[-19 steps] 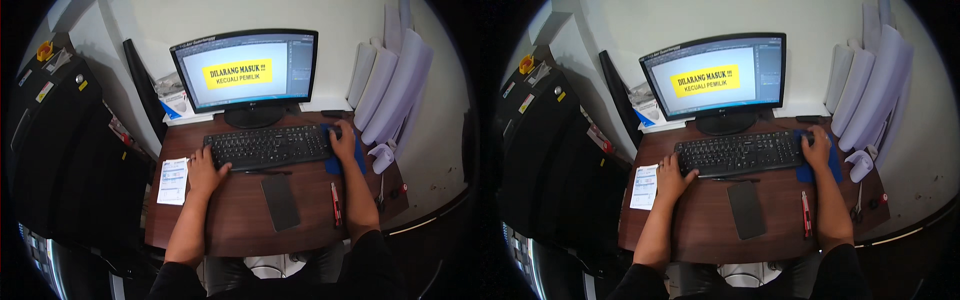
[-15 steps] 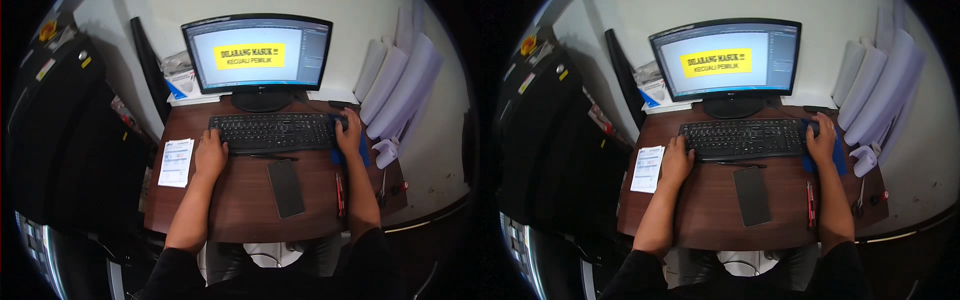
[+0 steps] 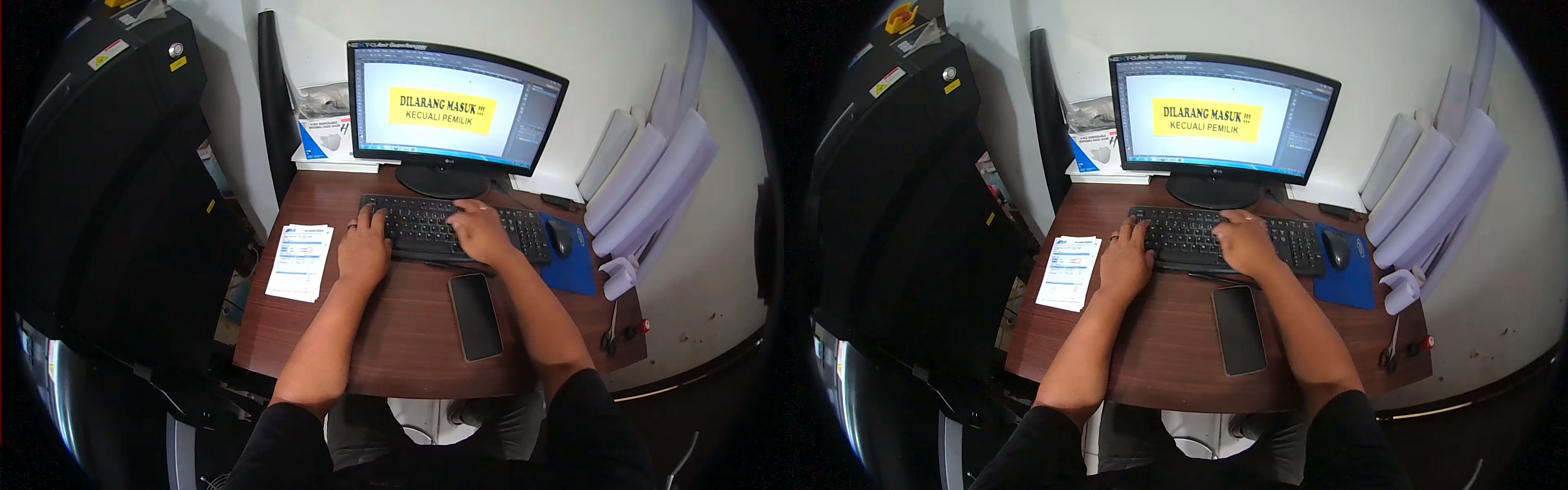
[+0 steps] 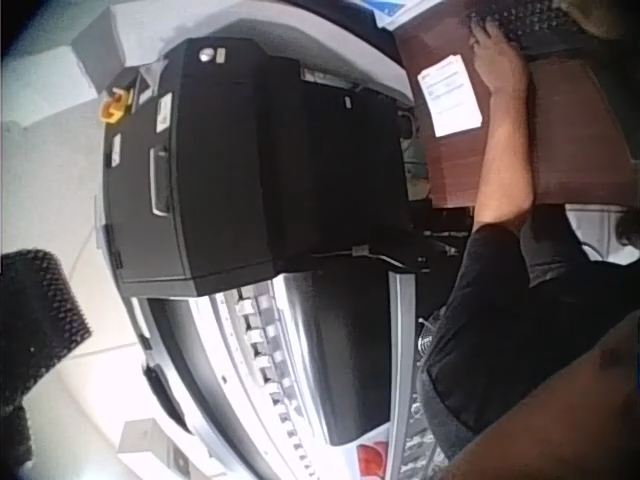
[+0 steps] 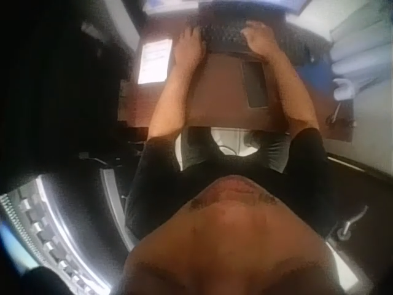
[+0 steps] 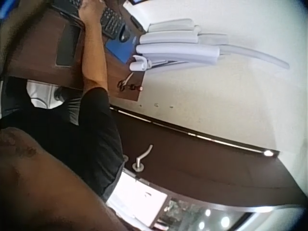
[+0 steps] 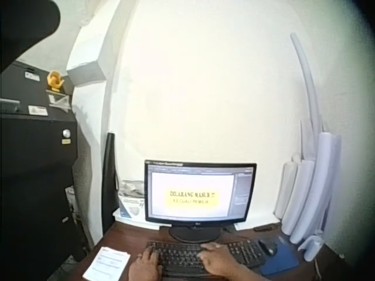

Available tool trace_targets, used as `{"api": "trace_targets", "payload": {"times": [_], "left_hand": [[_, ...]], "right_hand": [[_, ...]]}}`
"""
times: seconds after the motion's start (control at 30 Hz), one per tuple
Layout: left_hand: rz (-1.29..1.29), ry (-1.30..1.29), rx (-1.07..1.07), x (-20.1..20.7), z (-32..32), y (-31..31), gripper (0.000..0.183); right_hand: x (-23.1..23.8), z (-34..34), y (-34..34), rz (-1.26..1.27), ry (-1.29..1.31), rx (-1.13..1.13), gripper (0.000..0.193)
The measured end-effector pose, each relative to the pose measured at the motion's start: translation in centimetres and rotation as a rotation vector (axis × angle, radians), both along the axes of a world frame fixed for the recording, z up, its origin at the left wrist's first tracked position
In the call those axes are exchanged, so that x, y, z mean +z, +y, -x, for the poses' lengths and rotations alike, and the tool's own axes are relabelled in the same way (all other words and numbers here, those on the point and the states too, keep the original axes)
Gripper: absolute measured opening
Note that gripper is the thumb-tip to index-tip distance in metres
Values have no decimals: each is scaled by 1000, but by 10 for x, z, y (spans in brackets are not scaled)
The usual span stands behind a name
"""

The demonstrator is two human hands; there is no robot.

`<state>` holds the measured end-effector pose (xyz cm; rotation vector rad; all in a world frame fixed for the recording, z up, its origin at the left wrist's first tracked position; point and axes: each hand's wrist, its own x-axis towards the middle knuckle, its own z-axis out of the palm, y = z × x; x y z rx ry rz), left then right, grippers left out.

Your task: Creating or editing a digital sign layout using design software on a computer.

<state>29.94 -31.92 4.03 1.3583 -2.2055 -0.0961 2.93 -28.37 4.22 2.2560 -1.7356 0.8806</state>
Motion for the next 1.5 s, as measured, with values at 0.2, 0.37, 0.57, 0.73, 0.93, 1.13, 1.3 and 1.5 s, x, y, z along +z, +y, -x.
{"api": "trace_targets", "payload": {"times": [0.2, 0.37, 0.57, 0.73, 0.93, 1.13, 1.3, 1.5], "left_hand": [[147, 82, 25, -1, 5, -8, 78], [-47, -4, 168, -7, 3, -10, 91], [-99, -50, 220, -16, 4, -17, 89], [-95, -21, 194, -16, 7, -19, 83], [-120, -23, 187, -15, 10, -18, 80], [-107, -36, 196, -22, 7, -21, 79], [-93, -37, 188, -21, 6, -21, 78], [-88, -59, 194, -21, 5, -22, 79]], "right_hand": [[5, 160, 74, 251, -178, -410, 16], [-39, 208, 99, 340, -362, -731, 22], [-31, 190, 84, 160, -241, -467, 31], [-33, 195, 86, 189, -307, -478, 24], [-32, 194, 86, 196, -354, -516, 23], [-31, 190, 89, 113, -323, -555, 25], [-32, 190, 88, 125, -351, -532, 24], [-29, 187, 87, 131, -339, -534, 25]]}}
